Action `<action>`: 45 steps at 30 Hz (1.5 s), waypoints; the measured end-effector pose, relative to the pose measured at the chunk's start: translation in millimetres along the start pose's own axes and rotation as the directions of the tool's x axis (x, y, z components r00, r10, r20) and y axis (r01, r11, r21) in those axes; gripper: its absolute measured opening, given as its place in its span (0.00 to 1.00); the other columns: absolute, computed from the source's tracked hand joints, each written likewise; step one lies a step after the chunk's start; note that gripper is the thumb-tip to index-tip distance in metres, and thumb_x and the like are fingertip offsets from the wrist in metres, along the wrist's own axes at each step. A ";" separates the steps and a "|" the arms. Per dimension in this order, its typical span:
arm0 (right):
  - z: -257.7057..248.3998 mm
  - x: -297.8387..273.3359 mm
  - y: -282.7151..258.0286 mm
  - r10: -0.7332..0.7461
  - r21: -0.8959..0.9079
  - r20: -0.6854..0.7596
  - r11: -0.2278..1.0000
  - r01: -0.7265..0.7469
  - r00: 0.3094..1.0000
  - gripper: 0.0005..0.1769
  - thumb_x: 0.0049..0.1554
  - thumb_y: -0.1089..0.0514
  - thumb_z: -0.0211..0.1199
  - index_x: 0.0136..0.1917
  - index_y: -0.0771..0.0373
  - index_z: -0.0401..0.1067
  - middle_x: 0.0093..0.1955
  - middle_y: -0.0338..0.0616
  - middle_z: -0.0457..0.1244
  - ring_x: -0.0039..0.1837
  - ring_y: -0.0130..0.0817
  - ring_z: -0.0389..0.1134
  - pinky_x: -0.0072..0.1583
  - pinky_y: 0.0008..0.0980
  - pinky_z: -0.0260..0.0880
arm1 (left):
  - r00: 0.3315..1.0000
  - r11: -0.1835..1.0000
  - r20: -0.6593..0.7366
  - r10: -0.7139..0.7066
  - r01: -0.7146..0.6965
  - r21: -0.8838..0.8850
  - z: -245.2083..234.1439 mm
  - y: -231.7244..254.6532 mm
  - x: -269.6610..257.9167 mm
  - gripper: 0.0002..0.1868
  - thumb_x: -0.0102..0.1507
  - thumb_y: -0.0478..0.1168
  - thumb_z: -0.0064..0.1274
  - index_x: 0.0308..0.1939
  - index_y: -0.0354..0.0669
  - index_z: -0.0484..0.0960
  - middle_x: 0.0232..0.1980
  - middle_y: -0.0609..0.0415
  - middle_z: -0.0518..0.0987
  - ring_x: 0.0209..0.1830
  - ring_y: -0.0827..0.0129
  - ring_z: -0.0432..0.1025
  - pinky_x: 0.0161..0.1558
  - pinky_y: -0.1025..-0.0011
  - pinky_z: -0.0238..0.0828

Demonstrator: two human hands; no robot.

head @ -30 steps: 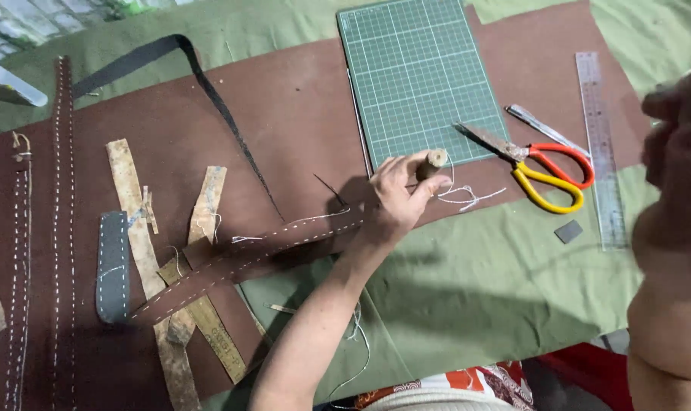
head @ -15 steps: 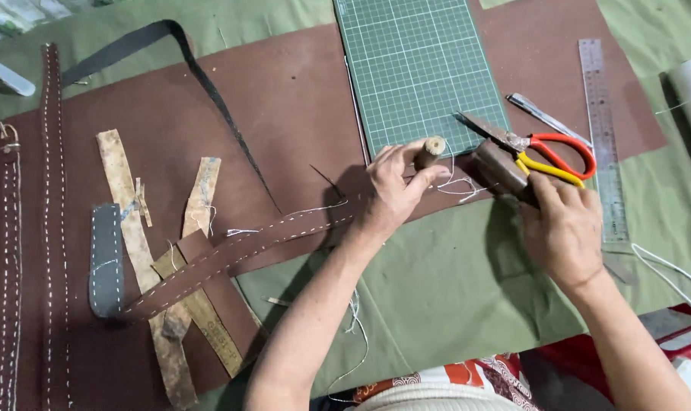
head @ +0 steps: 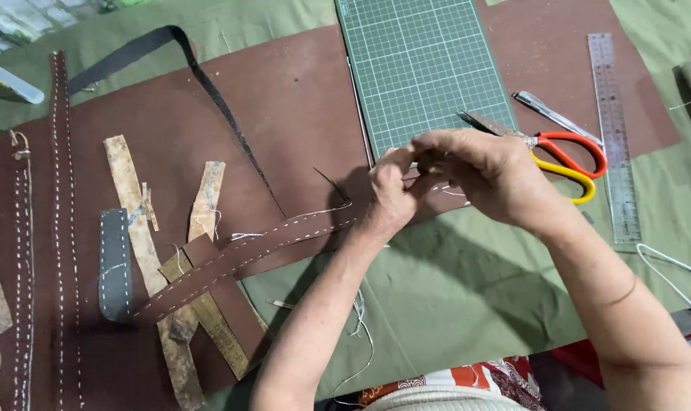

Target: Using a manual hole punch and a mallet to create a series of holes along a leather strap on a workbench.

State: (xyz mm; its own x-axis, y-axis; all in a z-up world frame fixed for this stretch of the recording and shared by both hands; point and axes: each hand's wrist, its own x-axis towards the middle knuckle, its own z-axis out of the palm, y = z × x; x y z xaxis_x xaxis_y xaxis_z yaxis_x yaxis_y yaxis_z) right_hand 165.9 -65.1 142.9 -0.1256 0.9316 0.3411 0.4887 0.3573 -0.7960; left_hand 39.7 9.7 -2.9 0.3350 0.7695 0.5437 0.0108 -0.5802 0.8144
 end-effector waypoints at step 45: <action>16.6 -67.6 75.1 0.694 0.764 -0.493 0.634 -0.120 0.525 0.11 0.64 0.58 0.65 0.41 0.66 0.70 0.29 0.48 0.61 0.32 0.34 0.66 0.38 0.35 0.79 | 0.857 0.788 0.231 -0.460 0.273 0.553 -12.6 -5.6 -11.8 0.21 0.54 0.50 0.72 0.47 0.56 0.81 0.46 0.58 0.77 0.39 0.53 0.78 0.33 0.49 0.74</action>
State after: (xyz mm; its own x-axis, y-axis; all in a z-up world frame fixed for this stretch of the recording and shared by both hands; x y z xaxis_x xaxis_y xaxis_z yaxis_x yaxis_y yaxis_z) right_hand 196.7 -100.1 51.7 0.6985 0.7044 -0.1263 -0.3345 0.1653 -0.9278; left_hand 23.9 7.2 -11.3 0.5004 0.8647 0.0450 0.6205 -0.3943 0.6778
